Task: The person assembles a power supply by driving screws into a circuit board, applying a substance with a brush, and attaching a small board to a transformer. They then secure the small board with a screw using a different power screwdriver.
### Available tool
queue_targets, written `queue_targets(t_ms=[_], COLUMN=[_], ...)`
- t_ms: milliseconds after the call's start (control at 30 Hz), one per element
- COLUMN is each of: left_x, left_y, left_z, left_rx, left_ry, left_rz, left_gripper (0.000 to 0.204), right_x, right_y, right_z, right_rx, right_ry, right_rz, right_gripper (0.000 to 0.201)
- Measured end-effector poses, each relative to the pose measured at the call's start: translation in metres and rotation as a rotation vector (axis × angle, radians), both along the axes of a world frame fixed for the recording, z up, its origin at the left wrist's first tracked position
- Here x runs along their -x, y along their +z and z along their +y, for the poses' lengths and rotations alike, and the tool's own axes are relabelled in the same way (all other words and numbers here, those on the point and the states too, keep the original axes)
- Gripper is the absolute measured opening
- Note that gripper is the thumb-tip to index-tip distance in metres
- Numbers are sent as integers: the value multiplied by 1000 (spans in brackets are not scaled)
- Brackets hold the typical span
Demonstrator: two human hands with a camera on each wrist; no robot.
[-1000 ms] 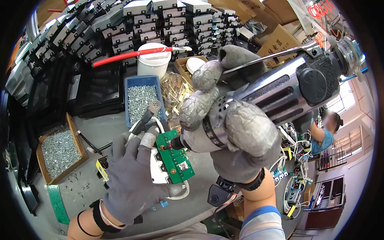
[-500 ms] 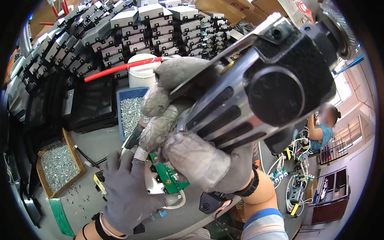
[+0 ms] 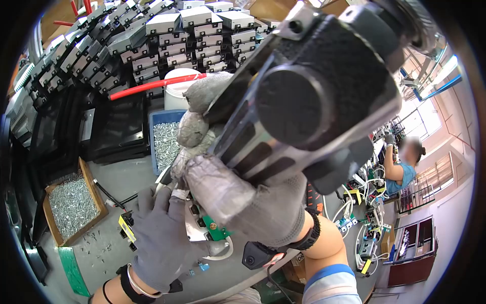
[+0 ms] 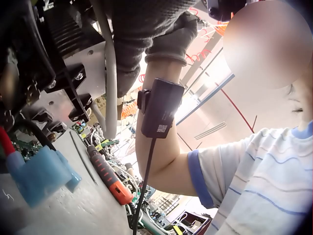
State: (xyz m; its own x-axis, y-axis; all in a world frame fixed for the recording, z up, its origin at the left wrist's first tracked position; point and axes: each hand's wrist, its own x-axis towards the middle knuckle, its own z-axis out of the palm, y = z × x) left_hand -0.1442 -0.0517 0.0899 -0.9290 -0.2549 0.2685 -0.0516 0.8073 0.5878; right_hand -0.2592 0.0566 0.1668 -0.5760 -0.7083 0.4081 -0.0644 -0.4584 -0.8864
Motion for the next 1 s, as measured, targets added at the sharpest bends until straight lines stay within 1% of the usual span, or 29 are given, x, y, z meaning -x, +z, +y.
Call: queue_targets(t_ms=[133, 233, 267, 300, 400, 533, 633, 700, 833, 900, 1000], left_x=[0, -1, -1, -1, 0, 0, 0, -1, -1, 0, 0], left_y=[-3, -3, -2, -1, -4, -2, 0, -1, -1, -3, -2], left_z=[1, 0, 0, 0, -1, 0, 0, 1, 0, 0, 0], left_rx=[16, 50, 41, 29, -45, -62, -34, 14, -12, -14, -19], left_ry=[-7, 18, 15, 10, -5, -5, 6, 13, 13, 9, 7], left_rz=[2, 7, -17, -40, -18, -27, -52, -20, -35, 15, 13], left_gripper=[95, 95, 95, 95, 96, 97, 98, 98, 98, 98, 97], right_x=[-3, -13, -8, -8, -9, -7, -5, -5, 3, -2, -1], right_y=[2, 15, 9, 7, 6, 4, 1, -1, -1, -5, -6], right_z=[-2, -15, -17, -19, -31, -30, -26, -25, -26, -18, -15], right_rx=[-10, -237, -127, -131, 405, 399, 396, 391, 381, 374, 370], right_ry=[-12, -329, -256, -260, -282, -260, -235, -222, -190, -179, -162], right_rz=[51, 91, 99, 95, -88, -82, -86, -86, -84, -84, -79], right_gripper=[46, 72, 68, 68, 69, 68, 68, 67, 67, 66, 66])
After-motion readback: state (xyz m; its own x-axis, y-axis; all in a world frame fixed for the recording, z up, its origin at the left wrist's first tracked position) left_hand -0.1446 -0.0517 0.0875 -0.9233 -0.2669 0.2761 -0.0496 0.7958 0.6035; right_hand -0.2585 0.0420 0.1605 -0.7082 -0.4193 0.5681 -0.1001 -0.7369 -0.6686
